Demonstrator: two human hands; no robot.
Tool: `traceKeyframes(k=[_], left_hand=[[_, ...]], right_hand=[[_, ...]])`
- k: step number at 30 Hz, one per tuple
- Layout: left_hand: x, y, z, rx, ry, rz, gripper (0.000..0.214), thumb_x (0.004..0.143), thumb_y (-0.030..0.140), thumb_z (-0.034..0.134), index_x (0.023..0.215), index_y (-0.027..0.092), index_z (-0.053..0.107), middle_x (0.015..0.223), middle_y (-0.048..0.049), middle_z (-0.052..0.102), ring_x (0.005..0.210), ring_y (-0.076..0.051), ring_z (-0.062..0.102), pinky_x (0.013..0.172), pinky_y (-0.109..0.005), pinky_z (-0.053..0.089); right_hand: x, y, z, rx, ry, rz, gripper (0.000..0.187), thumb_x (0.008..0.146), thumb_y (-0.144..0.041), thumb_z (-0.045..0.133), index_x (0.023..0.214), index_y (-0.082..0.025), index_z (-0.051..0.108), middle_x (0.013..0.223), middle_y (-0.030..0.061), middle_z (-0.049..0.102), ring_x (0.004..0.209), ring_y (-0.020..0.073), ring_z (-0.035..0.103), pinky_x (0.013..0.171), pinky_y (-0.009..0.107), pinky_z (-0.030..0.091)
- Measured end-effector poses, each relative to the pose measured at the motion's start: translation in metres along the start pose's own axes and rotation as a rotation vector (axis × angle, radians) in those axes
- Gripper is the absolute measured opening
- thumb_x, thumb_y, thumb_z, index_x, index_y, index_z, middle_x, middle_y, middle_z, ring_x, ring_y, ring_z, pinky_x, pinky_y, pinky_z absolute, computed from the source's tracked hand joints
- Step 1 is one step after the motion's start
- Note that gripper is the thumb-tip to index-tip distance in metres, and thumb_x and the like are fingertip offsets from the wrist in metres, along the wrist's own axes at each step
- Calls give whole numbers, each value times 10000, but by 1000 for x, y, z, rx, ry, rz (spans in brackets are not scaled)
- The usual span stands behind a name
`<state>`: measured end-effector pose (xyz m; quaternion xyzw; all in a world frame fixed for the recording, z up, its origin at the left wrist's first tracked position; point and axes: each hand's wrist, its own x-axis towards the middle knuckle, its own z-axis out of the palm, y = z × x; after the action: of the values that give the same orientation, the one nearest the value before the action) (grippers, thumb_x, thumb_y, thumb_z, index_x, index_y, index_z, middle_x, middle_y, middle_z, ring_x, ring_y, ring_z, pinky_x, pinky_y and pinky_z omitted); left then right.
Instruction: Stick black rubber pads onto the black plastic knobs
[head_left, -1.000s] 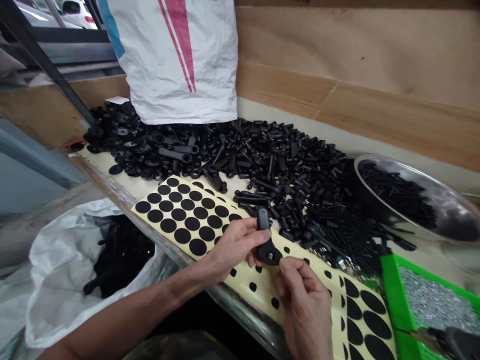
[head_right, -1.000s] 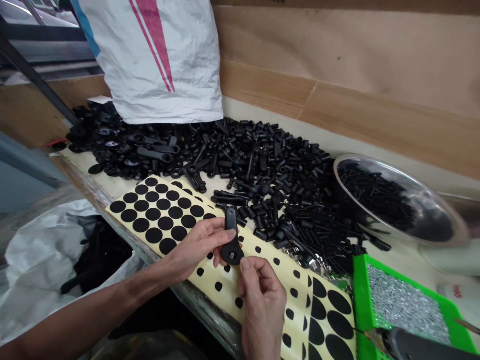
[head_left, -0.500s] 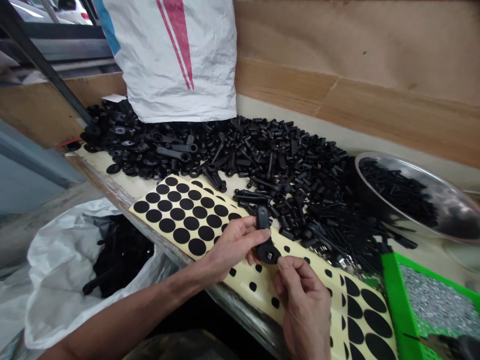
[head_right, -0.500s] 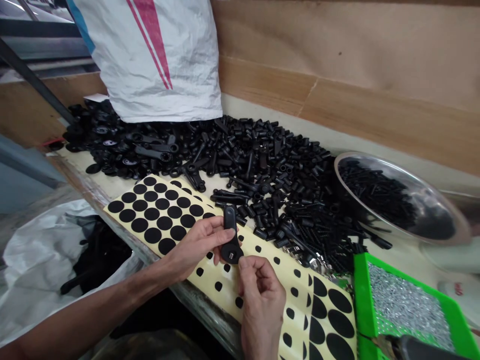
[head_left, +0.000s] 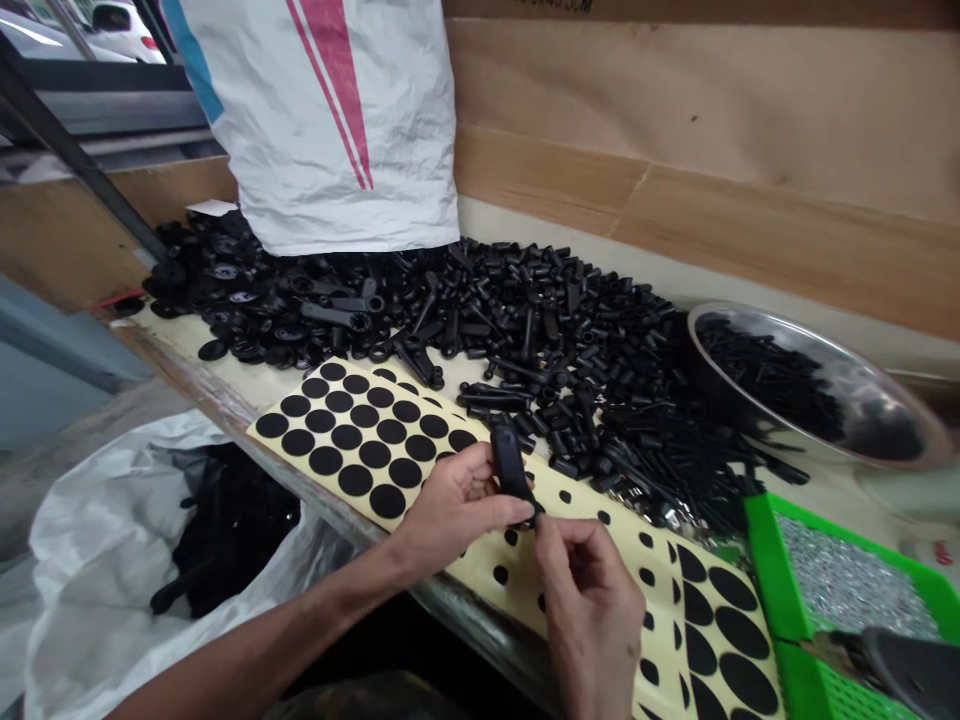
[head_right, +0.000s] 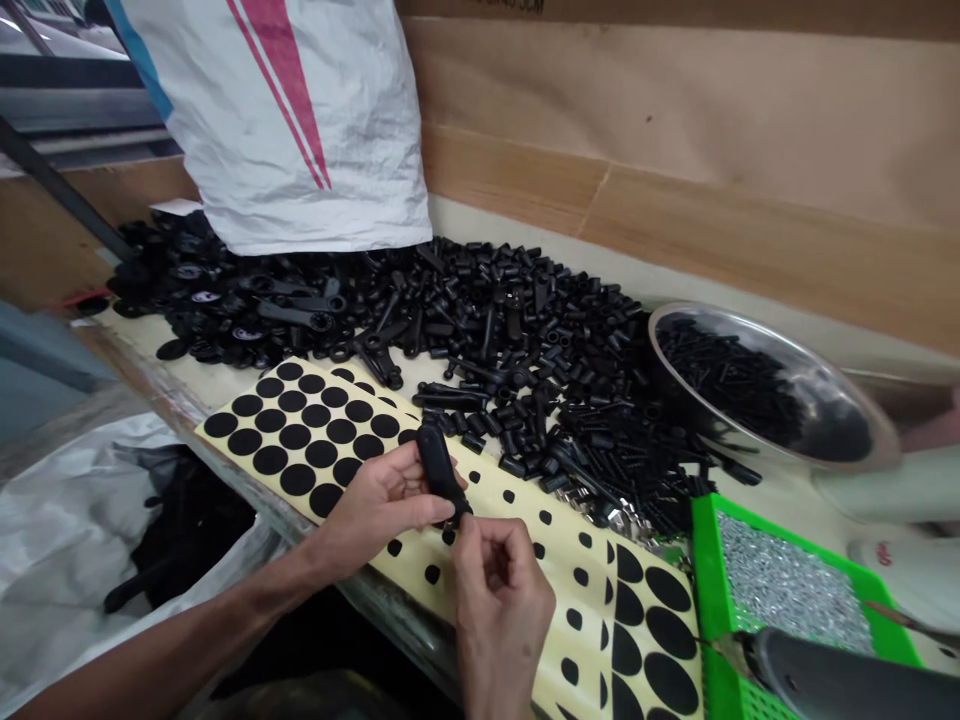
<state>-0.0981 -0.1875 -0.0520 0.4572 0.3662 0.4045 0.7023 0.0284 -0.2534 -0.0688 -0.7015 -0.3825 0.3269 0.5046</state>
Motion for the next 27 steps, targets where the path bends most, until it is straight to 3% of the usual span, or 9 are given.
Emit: traceKeyframes(k=[4,8,12,14,16,19,22,24,27], left_hand=[[-8,-5,-2,87,50,33,252,740,197,719,964,155,612,899,-39,677,851,-168,624,763,-272,497],[-17,-7,-4,175,90,64,257,763,218,717,995,161,623,901,-37,688,845,-162,629,753,-256,491],[-25,3,-4,67,109,119,229,775,184,699,989,158,622,956,-45,691,866,-148,631,752,-231,499],[-27,9,-5,15,131,103,229,781,180,690,995,154,613,959,-51,691,831,-140,630,686,-211,501],[-29,12,-6,-5,126,62,224,797,202,678,1002,152,603,934,-55,690,740,-123,613,565,-184,464],[-29,7,-4,-42,92,23,212,828,246,656,1009,152,596,933,-65,687,704,-118,596,514,-175,429],[-33,1,-3,-42,69,28,276,824,264,670,1066,154,595,977,-75,684,761,-127,604,557,-177,444],[-41,6,-12,4,85,16,372,820,286,675,1158,165,576,1000,-81,687,768,-136,615,545,-175,441],[-69,30,-53,199,194,-33,456,828,364,657,1241,197,561,1011,-77,703,764,-164,645,524,-183,453]], right_hand=[[-1,-3,-5,-320,15,-156,263,786,-514,638,747,-254,628,679,-9,611,503,132,507,536,269,355],[-4,-8,-9,-443,1,-252,257,828,-528,591,834,-277,643,845,12,629,527,128,528,502,267,313],[5,0,-22,-555,105,-312,526,775,-658,568,1113,-263,651,1023,81,621,587,166,511,476,278,273],[10,4,-30,-458,89,-238,597,747,-702,560,1113,-242,668,983,89,634,648,192,531,496,282,326],[8,1,-32,-205,-11,-111,524,802,-664,525,1041,-226,685,843,65,639,665,190,546,536,282,402],[-2,-11,-20,109,-169,-15,388,840,-571,565,984,-222,653,713,11,604,609,150,532,535,251,436],[-11,-21,-3,198,-315,-13,293,864,-503,578,892,-215,621,614,-20,575,552,131,529,513,235,445],[-18,-23,1,158,-315,-120,241,911,-437,532,920,-218,632,645,-5,617,577,145,583,547,257,484],[-36,-21,-10,-58,-91,-551,173,930,-314,523,1009,-245,661,835,30,676,773,187,653,712,333,531]])
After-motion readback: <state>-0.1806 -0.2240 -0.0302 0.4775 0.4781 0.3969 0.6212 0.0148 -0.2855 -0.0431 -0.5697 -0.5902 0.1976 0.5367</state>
